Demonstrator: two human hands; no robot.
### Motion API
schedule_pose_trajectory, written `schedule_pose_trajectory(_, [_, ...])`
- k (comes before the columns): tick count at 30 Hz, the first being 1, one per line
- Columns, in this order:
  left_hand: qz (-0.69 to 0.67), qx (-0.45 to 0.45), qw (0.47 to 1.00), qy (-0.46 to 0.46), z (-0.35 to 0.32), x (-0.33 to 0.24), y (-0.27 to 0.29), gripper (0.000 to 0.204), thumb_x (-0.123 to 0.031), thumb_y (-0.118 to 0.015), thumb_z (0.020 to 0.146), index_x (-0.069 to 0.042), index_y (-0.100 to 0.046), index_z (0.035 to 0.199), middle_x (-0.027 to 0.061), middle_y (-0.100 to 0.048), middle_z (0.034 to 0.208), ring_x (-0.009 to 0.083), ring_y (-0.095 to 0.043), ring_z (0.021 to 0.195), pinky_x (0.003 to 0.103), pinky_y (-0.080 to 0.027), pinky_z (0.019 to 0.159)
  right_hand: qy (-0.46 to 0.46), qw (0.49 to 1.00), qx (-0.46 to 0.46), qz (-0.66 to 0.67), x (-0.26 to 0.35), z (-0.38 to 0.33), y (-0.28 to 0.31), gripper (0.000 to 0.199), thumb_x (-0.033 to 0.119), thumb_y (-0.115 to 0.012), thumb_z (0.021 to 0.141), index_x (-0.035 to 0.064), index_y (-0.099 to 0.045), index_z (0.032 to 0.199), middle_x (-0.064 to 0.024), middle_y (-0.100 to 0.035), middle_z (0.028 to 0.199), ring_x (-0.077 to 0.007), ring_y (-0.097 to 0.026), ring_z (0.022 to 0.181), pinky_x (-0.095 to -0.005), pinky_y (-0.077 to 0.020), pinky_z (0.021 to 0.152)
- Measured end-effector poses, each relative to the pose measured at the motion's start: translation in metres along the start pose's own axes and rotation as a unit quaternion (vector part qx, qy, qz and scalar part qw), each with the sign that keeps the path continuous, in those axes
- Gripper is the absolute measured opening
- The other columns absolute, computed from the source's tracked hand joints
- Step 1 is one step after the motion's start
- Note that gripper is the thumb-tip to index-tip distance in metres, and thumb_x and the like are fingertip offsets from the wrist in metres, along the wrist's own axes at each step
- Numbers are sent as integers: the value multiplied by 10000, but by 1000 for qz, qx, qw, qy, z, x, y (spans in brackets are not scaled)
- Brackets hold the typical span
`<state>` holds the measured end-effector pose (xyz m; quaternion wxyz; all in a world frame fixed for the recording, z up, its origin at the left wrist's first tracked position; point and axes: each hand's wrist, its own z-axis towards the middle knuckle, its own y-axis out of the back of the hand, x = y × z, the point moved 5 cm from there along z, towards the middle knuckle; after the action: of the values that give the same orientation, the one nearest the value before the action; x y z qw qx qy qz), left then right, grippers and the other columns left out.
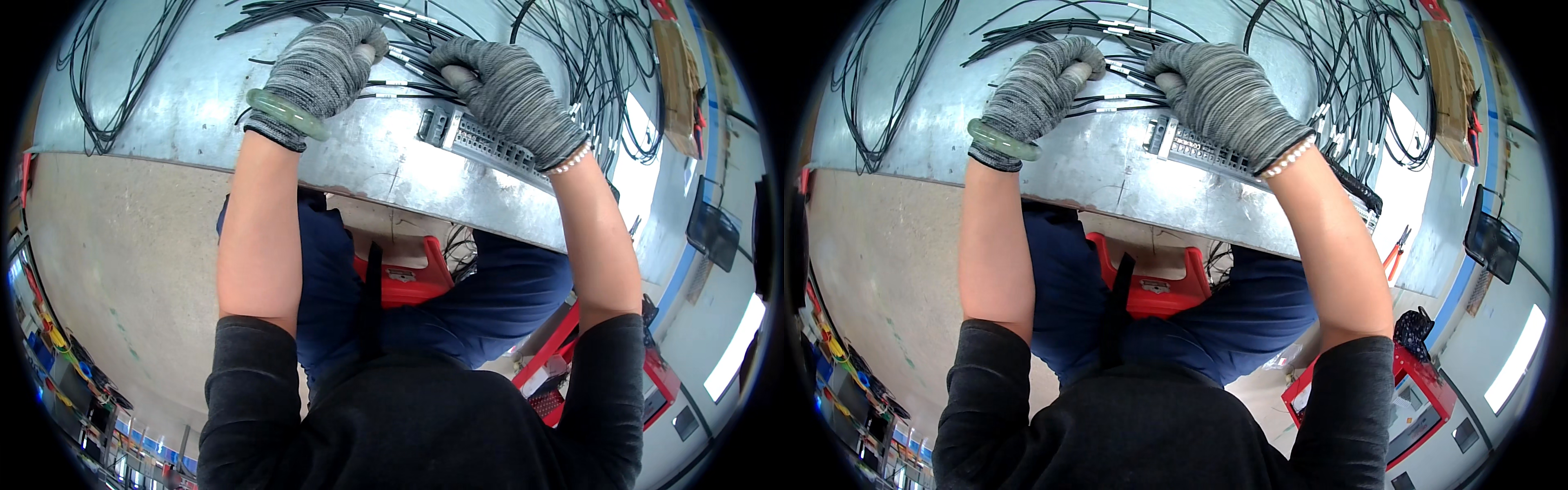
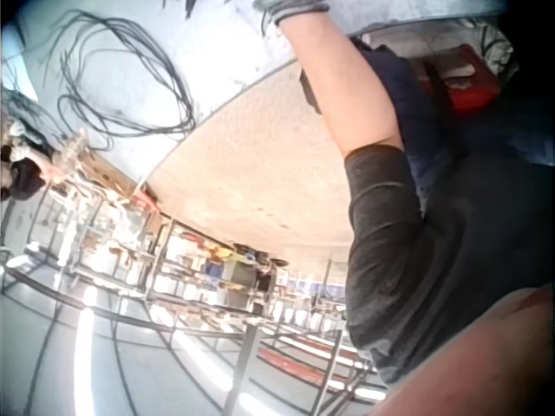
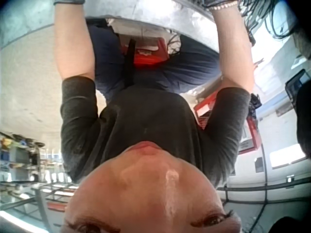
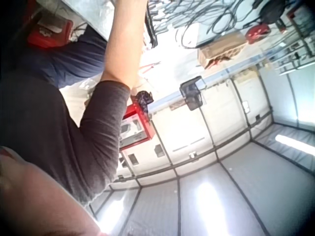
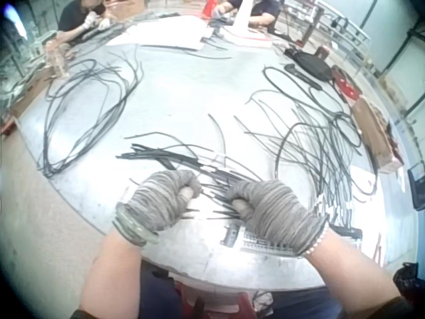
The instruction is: The person handles a power strip and then sits at a workbench to organize and bundle black cables with white connectors. They repeatedly gather, align, and arrange the cables on the bench surface.
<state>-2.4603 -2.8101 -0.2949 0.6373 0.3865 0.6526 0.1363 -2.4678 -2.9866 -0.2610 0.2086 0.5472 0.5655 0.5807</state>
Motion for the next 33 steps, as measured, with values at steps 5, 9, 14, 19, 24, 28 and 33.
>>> schedule_pose_trajectory(5, [16, -18, 1000, -14, 0, -2, 2, 182, -199, -532, 896, -76, -644, 970, 83, -663, 912, 221, -610, 854, 330, -476, 819, -46, 996, -5, -81, 8, 11, -7, 241, 295, -577, 875, 133, -635, 1044, -89, -673, 875, -251, -651, 820, -401, -509, 770])
schedule_pose_trajectory(9, [4, -33, 999, -9, -1, -2, 2, 191, -172, -535, 891, -72, -651, 1005, 89, -670, 937, 226, -616, 897, 329, -473, 855, -74, 993, 14, -93, 14, 22, -14, 263, 305, -608, 844, 130, -654, 1034, -106, -675, 872, -257, -650, 818, -398, -508, 779])
schedule_pose_trajectory(14, [0, -51, 999, -5, 0, 1, 9, 215, -152, -537, 892, -76, -653, 1056, 96, -672, 995, 231, -622, 944, 326, -464, 899, -68, 997, 31, -10, 7, 29, -13, 245, 285, -601, 844, 112, -672, 1003, -112, -674, 882, -263, -647, 825, -383, -502, 798])
schedule_pose_trajectory(19, [-18, -102, 995, 3, 2, 8, 14, 200, -160, -555, 892, -80, -640, 1055, 74, -670, 953, 193, -621, 874, 313, -488, 837, -99, 993, 59, -5, 7, 31, -12, 260, 314, -645, 856, 110, -687, 1012, -82, -684, 844, -173, -643, 776, -315, -507, 782])
schedule_pose_trajectory(24, [-3, -108, 994, 33, 1, 4, 16, 201, -121, -585, 870, -88, -630, 1064, 71, -661, 934, 164, -618, 835, 293, -499, 789, -67, 997, 37, 19, 7, 25, -7, 238, 301, -634, 831, 127, -677, 987, -110, -670, 824, -226, -648, 764, -371, -506, 766])
schedule_pose_trajectory(28, [21, -117, 993, 16, 6, 10, 16, 207, -137, -566, 885, -87, -626, 1077, 86, -672, 946, 166, -625, 869, 303, -492, 815, -88, 993, -56, -47, 9, 29, 17, 264, 337, -645, 826, 156, -669, 1015, -100, -676, 886, -222, -650, 850, -377, -501, 802])
schedule_pose_trajectory(33, [-113, -101, 985, 80, 11, 7, 12, 191, -143, -549, 902, -60, -619, 1059, 48, -680, 947, 121, -618, 787, 278, -505, 741, -33, 985, -138, -103, -10, 38, 13, 390, 386, -634, 834, 95, -632, 1093, -120, -655, 1020, -238, -625, 948, -378, -482, 848])
